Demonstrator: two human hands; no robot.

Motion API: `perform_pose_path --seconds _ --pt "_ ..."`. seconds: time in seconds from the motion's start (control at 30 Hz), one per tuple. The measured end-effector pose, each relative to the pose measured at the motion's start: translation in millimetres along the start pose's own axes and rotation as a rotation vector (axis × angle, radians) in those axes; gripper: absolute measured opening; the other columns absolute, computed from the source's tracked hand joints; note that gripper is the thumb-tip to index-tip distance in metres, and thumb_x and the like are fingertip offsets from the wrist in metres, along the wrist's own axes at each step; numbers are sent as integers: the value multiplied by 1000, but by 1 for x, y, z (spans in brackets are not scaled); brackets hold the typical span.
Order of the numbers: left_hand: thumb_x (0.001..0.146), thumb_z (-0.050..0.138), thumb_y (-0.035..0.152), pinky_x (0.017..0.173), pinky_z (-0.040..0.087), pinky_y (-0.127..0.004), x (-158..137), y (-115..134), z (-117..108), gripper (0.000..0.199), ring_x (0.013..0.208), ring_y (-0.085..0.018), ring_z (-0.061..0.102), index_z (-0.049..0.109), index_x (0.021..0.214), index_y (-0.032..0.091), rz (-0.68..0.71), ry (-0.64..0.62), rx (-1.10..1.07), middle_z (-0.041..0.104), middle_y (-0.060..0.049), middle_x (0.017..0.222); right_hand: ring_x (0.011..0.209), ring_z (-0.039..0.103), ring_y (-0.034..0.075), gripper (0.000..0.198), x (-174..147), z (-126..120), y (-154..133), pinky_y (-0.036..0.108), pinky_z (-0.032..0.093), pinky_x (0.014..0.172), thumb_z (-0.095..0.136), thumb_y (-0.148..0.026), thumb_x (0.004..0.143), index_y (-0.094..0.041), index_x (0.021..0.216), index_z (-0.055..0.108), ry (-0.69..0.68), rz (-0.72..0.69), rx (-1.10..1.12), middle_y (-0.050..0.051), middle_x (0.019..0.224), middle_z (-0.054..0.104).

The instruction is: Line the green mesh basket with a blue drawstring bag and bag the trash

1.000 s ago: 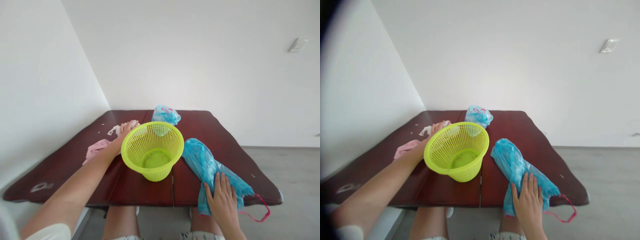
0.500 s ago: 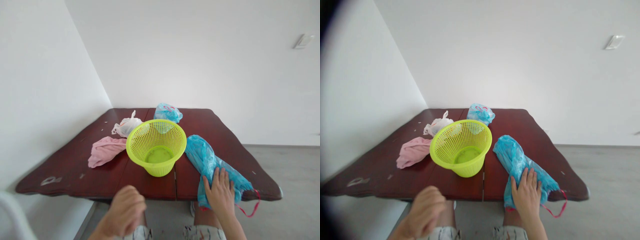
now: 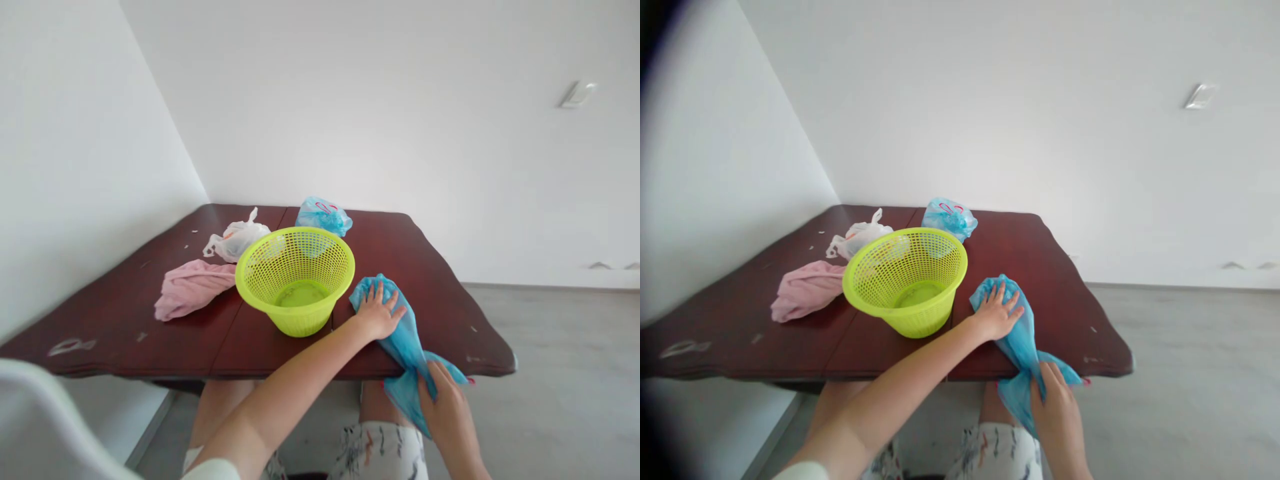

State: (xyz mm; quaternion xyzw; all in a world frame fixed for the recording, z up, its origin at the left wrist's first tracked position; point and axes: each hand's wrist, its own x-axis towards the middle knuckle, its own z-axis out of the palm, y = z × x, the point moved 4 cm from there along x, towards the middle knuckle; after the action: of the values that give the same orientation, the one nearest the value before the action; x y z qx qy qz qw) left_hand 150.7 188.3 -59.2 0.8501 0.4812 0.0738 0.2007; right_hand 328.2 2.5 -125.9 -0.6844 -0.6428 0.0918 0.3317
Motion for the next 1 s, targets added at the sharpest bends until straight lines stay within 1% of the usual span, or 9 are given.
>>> perform_pose_path --seconds 0.1,0.23,0.3,0.4,0.47,0.53,0.7,0.87,1.0 --pt "125 24 71 150 24 -70 14 -13 6 81 188 -44 24 46 190 30 75 0 29 25 -13 202 119 88 40 48 -24 -8 25 48 70 101 55 -51 104 -24 136 79 -142 136 52 18 129 91" --pt "127 38 61 151 26 -62 25 -29 3 63 186 -32 30 58 182 37 171 93 67 41 -7 198 102 91 35 48 -44 -33 43 44 71 91 55 -52 104 -30 143 74 -375 200 48 11 116 93" --pt "126 50 55 147 32 -66 35 -31 -4 56 182 -35 37 66 174 32 151 164 82 49 -11 192 107 91 36 51 -33 -59 31 48 71 95 52 -55 110 -31 152 71 -256 151 -33 12 125 91" --pt "120 68 43 139 40 -69 48 -18 -19 48 173 -43 45 73 163 23 103 300 95 51 -19 187 150 76 41 61 2 -81 -12 63 62 123 48 -57 118 -32 171 63 48 -16 -185 17 167 74" --pt "119 70 38 135 45 -65 48 -2 -29 45 166 -43 51 72 161 21 105 384 94 52 -20 184 174 53 44 64 26 -65 -41 73 47 138 46 -58 121 -33 179 58 83 -142 -260 14 191 51" --pt "123 61 35 130 49 -61 38 15 -33 42 159 -40 58 70 161 20 128 437 87 56 -19 178 184 36 46 68 45 -30 -54 77 39 142 41 -60 123 -29 183 55 -3 -175 -315 13 199 36" --pt "126 52 41 131 51 -60 -14 24 -29 43 156 -40 63 71 157 17 200 449 89 62 -21 173 187 29 43 74 78 48 -41 80 24 146 42 -53 120 -20 186 50 -223 -88 -484 17 198 35" --pt "125 51 54 142 42 -65 -67 -7 -25 59 171 -43 52 62 169 16 259 387 68 50 -24 187 189 20 44 77 131 66 -37 79 21 146 41 -49 120 -16 189 44 -290 -20 -594 21 202 20" --pt "123 55 56 144 40 -69 -102 -28 -15 66 179 -45 44 53 178 18 294 304 10 40 -25 194 189 16 46 86 190 79 -46 78 18 147 38 -65 121 -13 191 39 -322 83 -538 26 202 18"
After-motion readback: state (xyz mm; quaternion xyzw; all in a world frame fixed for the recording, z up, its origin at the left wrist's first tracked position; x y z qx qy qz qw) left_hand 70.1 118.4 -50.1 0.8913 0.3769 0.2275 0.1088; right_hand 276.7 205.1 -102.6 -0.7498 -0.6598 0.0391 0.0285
